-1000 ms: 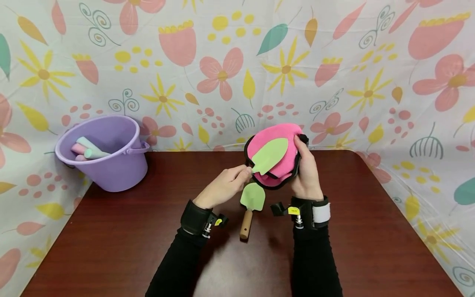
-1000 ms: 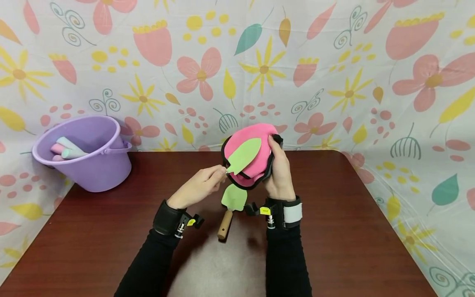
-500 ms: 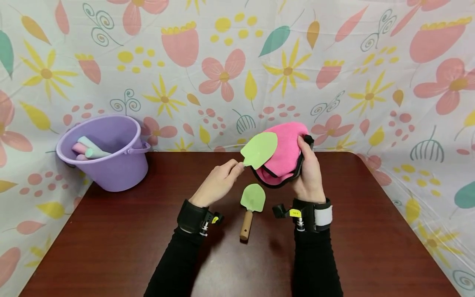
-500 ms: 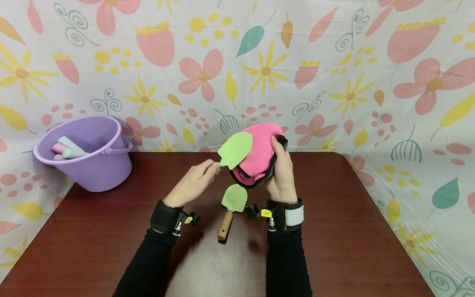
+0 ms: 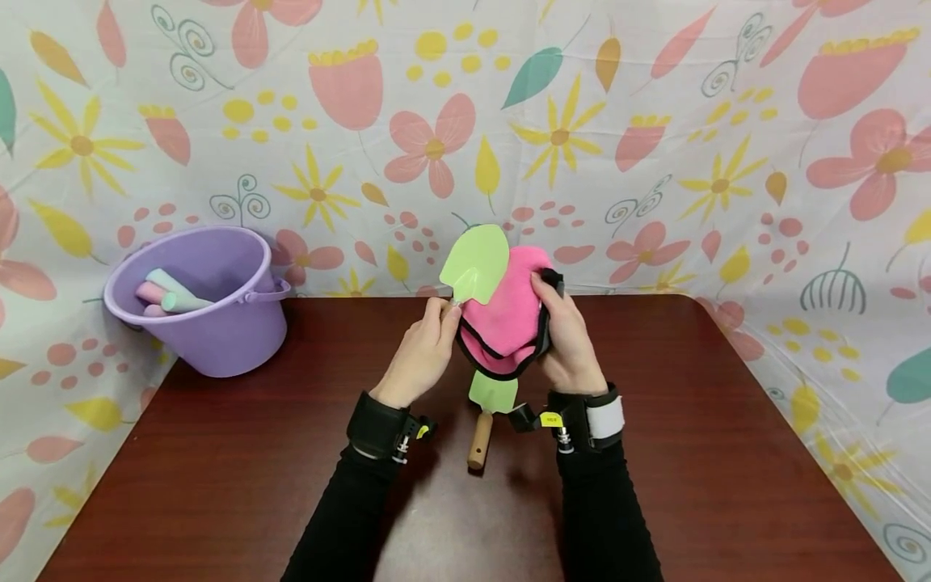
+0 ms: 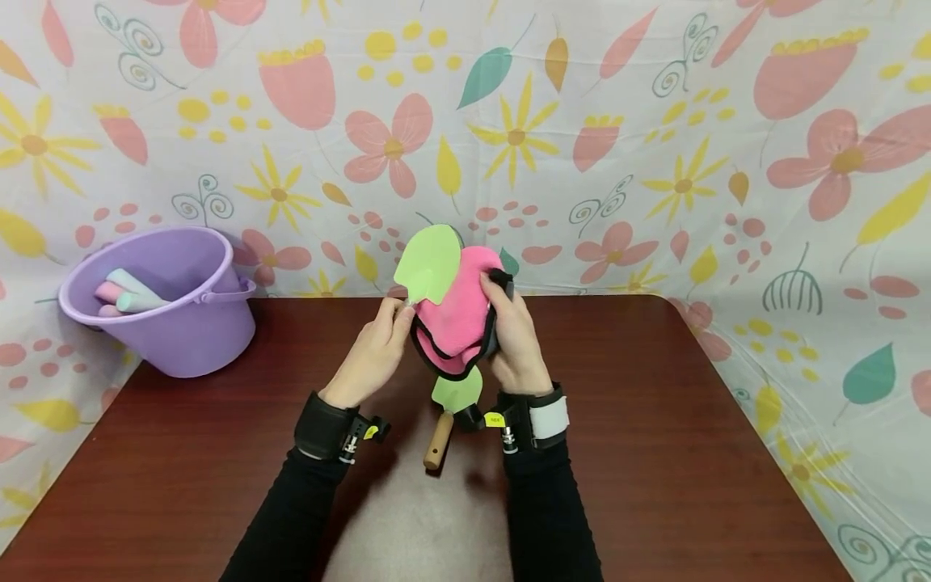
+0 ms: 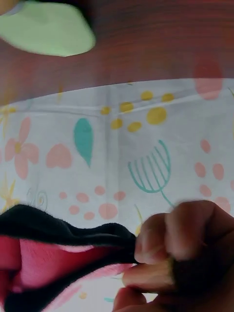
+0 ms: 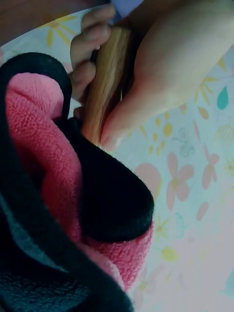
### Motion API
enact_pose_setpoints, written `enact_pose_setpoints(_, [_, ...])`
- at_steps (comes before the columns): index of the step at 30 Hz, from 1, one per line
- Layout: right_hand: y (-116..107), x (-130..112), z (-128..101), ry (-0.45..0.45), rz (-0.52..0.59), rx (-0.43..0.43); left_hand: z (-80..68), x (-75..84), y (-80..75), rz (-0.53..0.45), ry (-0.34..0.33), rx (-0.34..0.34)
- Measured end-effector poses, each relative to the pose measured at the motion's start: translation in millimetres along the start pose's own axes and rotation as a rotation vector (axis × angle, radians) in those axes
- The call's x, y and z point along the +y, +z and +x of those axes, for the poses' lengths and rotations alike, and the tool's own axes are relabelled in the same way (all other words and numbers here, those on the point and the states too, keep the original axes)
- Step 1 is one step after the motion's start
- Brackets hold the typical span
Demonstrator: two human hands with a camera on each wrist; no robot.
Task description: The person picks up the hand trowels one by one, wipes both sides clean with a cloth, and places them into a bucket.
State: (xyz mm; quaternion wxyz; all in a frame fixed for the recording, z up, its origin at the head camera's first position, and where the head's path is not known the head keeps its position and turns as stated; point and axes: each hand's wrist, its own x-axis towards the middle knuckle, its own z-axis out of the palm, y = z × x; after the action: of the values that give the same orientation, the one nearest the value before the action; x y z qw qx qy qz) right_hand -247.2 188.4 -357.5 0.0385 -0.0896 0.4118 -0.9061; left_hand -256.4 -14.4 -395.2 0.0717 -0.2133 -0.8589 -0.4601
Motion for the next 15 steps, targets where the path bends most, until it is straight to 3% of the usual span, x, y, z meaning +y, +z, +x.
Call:
enact_pose_setpoints(6, [3.0,5.2,0.1,0.013,-0.043,-0.011,-1.8,3.2,4.1,0.084,0.024,0.073])
enact_pose_setpoints(15, [3.4,10.1,1.6,0.019,0.076,-0.002,-1.8,5.0,8.3,-0.016,0.044,0.021])
